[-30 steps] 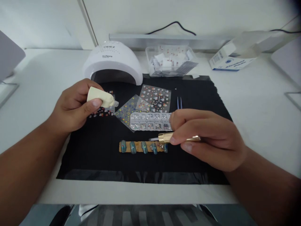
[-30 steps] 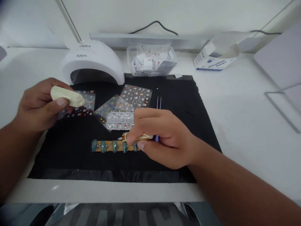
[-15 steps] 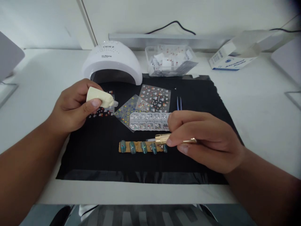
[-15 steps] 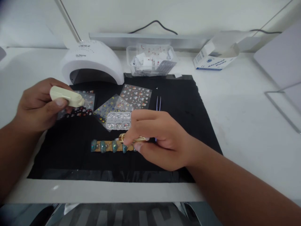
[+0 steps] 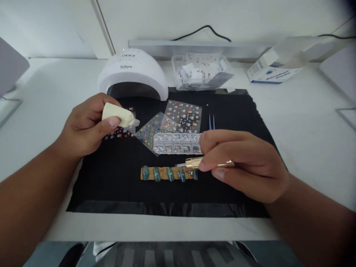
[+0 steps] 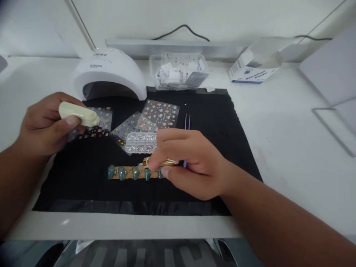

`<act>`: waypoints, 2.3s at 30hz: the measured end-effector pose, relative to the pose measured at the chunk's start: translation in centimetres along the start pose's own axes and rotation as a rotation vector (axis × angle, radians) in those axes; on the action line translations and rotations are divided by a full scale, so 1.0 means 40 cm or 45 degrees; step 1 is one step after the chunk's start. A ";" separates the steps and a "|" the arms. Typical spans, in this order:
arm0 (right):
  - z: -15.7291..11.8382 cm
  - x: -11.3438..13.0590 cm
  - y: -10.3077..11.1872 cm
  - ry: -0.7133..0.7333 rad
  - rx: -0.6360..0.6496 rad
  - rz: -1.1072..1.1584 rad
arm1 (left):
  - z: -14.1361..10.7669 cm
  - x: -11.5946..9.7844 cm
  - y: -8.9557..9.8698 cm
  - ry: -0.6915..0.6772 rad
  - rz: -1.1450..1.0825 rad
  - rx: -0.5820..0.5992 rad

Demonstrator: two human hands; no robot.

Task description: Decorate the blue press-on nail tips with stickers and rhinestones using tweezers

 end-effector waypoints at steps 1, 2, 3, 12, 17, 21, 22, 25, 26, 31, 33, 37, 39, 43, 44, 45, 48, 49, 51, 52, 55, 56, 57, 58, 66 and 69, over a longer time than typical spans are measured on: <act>0.001 0.000 -0.001 -0.001 -0.005 -0.001 | -0.001 0.000 0.000 0.009 -0.005 -0.003; 0.002 0.000 -0.003 -0.004 -0.001 -0.005 | -0.001 0.000 0.000 0.017 -0.011 -0.002; 0.002 0.000 -0.005 -0.009 0.013 -0.009 | -0.001 -0.001 -0.001 0.022 -0.016 0.001; -0.009 -0.005 0.006 -0.031 -0.040 0.049 | -0.002 -0.001 0.000 -0.011 -0.023 0.007; -0.006 -0.014 0.011 -0.029 -0.125 0.086 | -0.003 0.000 0.000 -0.016 -0.031 0.024; -0.005 -0.013 0.014 -0.014 -0.160 0.084 | -0.001 -0.005 -0.003 -0.017 -0.017 0.049; -0.005 -0.014 0.012 -0.022 -0.148 0.079 | -0.001 -0.006 -0.004 -0.015 -0.013 0.051; -0.003 -0.014 0.005 -0.033 -0.086 0.063 | 0.001 -0.009 -0.007 -0.001 0.001 0.055; -0.003 -0.014 0.003 -0.030 -0.068 0.064 | 0.001 -0.010 -0.008 0.001 0.010 0.057; 0.000 -0.011 -0.001 -0.008 -0.048 0.088 | 0.001 -0.012 -0.007 -0.007 0.038 0.055; 0.000 -0.011 -0.001 -0.013 -0.048 0.090 | 0.001 -0.009 -0.004 0.004 0.038 0.047; 0.003 -0.009 -0.005 -0.012 -0.018 0.075 | 0.002 -0.012 -0.002 -0.023 0.036 0.049; 0.004 -0.008 -0.007 -0.011 0.001 0.080 | 0.003 -0.013 -0.003 -0.026 0.030 0.048; 0.001 -0.009 -0.007 -0.019 0.019 0.089 | 0.003 -0.008 -0.006 0.007 0.002 0.046; 0.000 -0.009 -0.005 -0.018 0.017 0.083 | 0.002 -0.007 -0.006 0.005 0.001 0.045; -0.001 -0.009 -0.004 -0.017 0.009 0.075 | 0.002 -0.008 -0.005 -0.006 0.004 0.044; -0.003 -0.012 0.002 -0.022 -0.033 0.064 | 0.001 -0.008 -0.004 -0.028 0.013 0.044; -0.004 -0.014 0.004 -0.027 -0.051 0.070 | 0.000 -0.007 -0.003 -0.027 0.012 0.045; -0.005 -0.017 0.007 -0.041 -0.083 0.096 | -0.001 -0.006 -0.003 -0.020 0.012 0.049; -0.006 -0.019 0.007 -0.046 -0.092 0.107 | -0.002 -0.006 -0.003 -0.017 0.014 0.049; -0.006 -0.020 0.006 -0.050 -0.094 0.115 | -0.001 -0.008 -0.004 -0.018 0.030 0.046; -0.006 -0.020 0.005 -0.049 -0.093 0.113 | -0.001 -0.009 -0.004 -0.020 0.034 0.046; -0.006 -0.019 0.005 -0.050 -0.091 0.110 | 0.000 -0.010 -0.005 -0.019 0.036 0.046; -0.005 -0.019 0.004 -0.051 -0.088 0.105 | 0.001 -0.010 -0.006 -0.020 0.034 0.049; -0.005 -0.016 -0.005 -0.046 0.030 0.088 | -0.001 -0.007 -0.005 0.008 0.037 0.036; -0.006 -0.017 -0.001 -0.032 0.019 0.074 | -0.001 -0.007 -0.006 0.004 0.041 0.041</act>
Point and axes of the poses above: each hand's wrist, its own z-axis towards the middle knuckle, its own y-axis out of the back of the hand, x = y × z, the point moved 6 cm from there along z, towards the middle knuckle, and after that the axes turned 4 degrees about -z, right-handed, at the moved point
